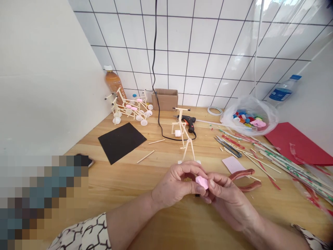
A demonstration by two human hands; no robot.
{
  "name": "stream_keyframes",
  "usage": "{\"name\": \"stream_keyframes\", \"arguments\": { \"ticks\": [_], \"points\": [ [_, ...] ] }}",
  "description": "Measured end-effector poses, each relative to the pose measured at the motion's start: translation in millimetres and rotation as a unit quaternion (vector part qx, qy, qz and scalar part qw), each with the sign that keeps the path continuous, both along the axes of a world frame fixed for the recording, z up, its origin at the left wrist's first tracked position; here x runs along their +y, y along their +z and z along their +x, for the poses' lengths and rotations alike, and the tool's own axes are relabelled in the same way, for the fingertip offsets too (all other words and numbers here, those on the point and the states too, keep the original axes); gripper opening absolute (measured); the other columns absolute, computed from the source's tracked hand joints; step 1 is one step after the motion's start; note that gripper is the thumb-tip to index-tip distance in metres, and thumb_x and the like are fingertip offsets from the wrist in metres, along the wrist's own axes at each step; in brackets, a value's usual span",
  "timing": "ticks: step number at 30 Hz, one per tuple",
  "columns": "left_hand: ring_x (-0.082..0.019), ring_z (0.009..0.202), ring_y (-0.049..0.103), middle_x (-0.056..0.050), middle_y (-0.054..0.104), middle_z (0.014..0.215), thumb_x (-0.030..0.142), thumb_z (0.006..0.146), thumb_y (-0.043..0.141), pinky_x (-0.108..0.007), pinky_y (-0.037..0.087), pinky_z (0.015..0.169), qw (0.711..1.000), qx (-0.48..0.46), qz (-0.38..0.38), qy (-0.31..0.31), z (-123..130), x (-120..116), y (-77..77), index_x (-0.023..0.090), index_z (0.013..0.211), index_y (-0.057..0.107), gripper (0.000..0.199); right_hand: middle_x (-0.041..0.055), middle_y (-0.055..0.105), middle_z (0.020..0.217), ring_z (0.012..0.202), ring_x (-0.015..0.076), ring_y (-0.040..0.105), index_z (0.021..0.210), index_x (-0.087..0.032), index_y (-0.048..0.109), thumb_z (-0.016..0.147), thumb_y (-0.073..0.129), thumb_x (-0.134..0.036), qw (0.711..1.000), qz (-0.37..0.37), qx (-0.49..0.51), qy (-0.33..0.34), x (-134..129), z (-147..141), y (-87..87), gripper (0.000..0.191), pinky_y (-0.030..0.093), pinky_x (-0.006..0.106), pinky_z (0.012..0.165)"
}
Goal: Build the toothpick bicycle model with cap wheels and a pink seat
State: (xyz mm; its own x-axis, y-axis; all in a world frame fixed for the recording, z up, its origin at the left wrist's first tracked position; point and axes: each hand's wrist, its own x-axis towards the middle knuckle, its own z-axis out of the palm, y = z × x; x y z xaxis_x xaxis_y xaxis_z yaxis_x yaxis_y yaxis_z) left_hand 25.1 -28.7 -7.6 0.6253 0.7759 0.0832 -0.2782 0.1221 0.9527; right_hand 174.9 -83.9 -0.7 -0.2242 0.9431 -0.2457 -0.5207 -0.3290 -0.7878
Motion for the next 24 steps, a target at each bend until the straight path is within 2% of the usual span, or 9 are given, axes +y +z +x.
{"name": "stream_keyframes", "arguments": {
  "ticks": [5,8,10,15,20,24],
  "points": [
    [-0.014,0.079,0.057,-0.003,0.058,0.089,0.017,0.062,0.077,-0.027,0.048,0.073,0.999,-0.025,-0.025,-0.005,2.2,-1.6,0.1,0.017,0.077,0.071,0.016,0.0008,0.054,0.058,0.053,0.0074,0.038,0.059,-0.013,0.067,0.072,0.07,-0.037,1.0,-0.001,-0.006,0.001,0.0,1.3,-0.1,0.027,0.027,0.023,0.052],
    [-0.013,0.071,0.059,-0.003,0.058,0.088,0.02,0.064,0.076,-0.028,0.05,0.066,0.997,-0.056,-0.055,-0.009,3.3,-1.8,0.2,0.015,0.078,0.069,0.016,0.0002,0.053,0.06,0.055,0.008,0.038,0.069,-0.015,0.069,0.07,0.072,-0.037,1.0,0.016,-0.018,0.008,0.5,2.9,0.6,0.023,0.027,0.023,0.053],
    [-0.014,0.074,0.059,-0.004,0.058,0.087,0.02,0.063,0.076,-0.028,0.051,0.067,0.997,-0.059,-0.056,0.004,3.5,-2.2,-0.4,0.015,0.078,0.069,0.017,-0.001,0.052,0.059,0.054,0.0078,0.037,0.074,-0.015,0.069,0.067,0.075,-0.036,0.999,0.028,-0.032,0.013,0.5,3.1,0.7,0.022,0.026,0.023,0.053],
    [-0.016,0.08,0.06,-0.004,0.059,0.089,0.015,0.056,0.08,-0.03,0.052,0.071,0.996,-0.05,-0.054,0.04,4.1,-4.6,-3.2,0.014,0.071,0.069,0.019,-0.0032,0.046,0.052,0.053,0.0078,0.035,0.064,-0.015,0.065,0.073,0.07,-0.036,0.996,0.052,-0.069,0.001,0.0,-0.4,-1.0,0.023,0.023,0.024,0.054],
    [-0.015,0.077,0.062,-0.003,0.06,0.088,0.014,0.058,0.078,-0.032,0.052,0.073,0.997,-0.053,-0.048,0.033,5.0,-5.4,-3.9,0.015,0.07,0.069,0.015,-0.0035,0.045,0.05,0.051,0.0078,0.034,0.059,-0.015,0.062,0.074,0.069,-0.038,0.994,0.065,-0.082,-0.014,0.4,-1.7,-2.5,0.028,0.022,0.024,0.053],
    [-0.015,0.073,0.062,-0.003,0.058,0.092,0.016,0.06,0.078,-0.032,0.054,0.069,0.996,-0.059,-0.069,0.018,4.5,-6.0,-3.2,0.015,0.073,0.069,0.016,-0.0017,0.049,0.054,0.052,0.0082,0.036,0.062,-0.014,0.064,0.073,0.069,-0.039,0.998,0.047,-0.041,0.001,1.7,0.1,-0.6,0.027,0.025,0.024,0.052]
  ]
}}
